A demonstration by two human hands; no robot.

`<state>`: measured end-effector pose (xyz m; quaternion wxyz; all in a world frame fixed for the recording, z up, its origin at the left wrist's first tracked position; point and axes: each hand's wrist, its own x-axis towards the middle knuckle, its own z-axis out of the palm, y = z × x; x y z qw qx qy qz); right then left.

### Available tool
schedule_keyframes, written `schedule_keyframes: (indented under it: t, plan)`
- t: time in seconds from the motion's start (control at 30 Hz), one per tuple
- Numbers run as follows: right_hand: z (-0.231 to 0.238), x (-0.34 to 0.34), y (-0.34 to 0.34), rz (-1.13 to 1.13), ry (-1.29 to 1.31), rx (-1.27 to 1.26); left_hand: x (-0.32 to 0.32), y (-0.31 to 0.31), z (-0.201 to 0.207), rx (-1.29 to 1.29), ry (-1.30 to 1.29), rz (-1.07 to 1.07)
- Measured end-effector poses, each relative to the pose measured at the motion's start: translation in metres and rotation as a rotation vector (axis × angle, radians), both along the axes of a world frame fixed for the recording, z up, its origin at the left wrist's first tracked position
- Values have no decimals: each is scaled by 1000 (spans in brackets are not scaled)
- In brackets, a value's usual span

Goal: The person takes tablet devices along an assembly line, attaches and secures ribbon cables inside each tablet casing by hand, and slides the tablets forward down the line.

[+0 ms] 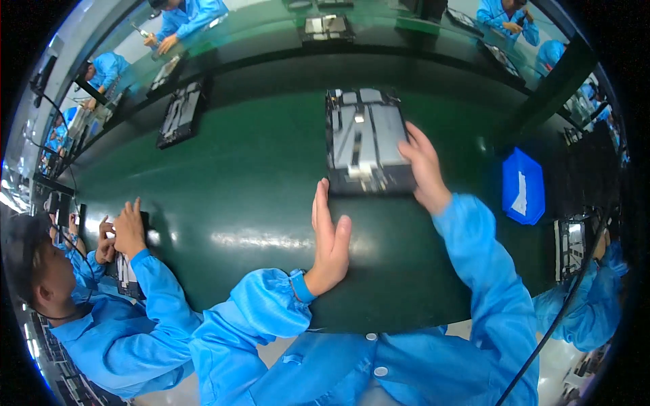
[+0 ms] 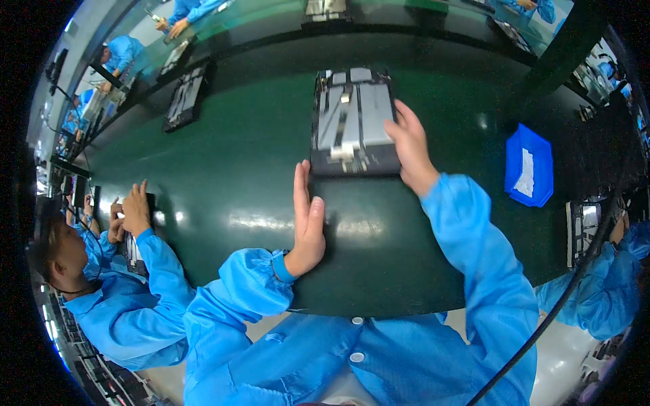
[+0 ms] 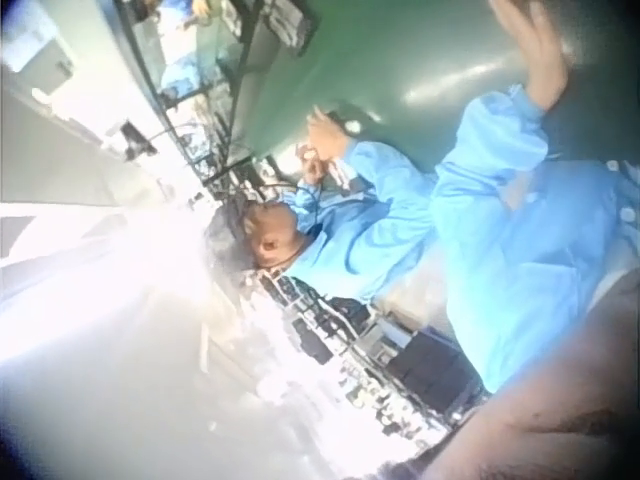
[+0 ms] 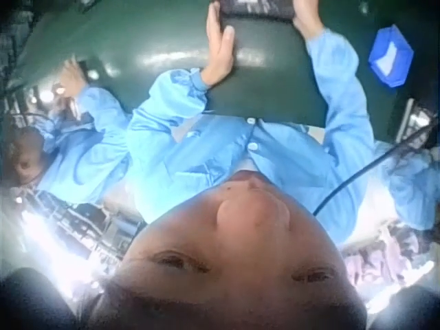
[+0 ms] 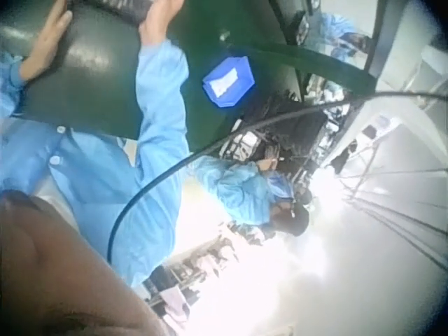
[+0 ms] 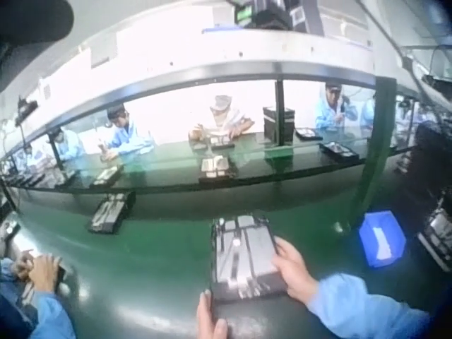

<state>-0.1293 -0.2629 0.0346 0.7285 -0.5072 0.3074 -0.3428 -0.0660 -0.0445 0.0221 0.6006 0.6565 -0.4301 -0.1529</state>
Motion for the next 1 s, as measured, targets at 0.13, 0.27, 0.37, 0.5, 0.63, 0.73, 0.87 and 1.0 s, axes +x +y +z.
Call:
schedule_keyframes:
  t: [0.13,0.27,0.37,0.5,0.63,0.73,0.87,1.0]
  plan:
    - [9,69,-54,258,-153,93,10,-2,-6,-1,-12,39]
    - [-48,61,-60,168,94,-705,21,-9,-12,19,-98,11]
    - [-31,42,12,82,124,-1115,33,6,-9,107,-297,22]
    - [-16,-1,30,472,149,-1207,43,-25,-2,195,-531,6]
    - [-11,-1,37,323,180,-1131,86,-85,-12,139,-634,212]
    - [-27,-5,27,243,195,-1039,107,-115,-18,385,-596,258]
    - [-31,-14,22,320,164,-1102,113,-124,-43,349,-726,471]
    - [-36,-18,15,306,135,-1147,103,-131,-36,138,-673,233]
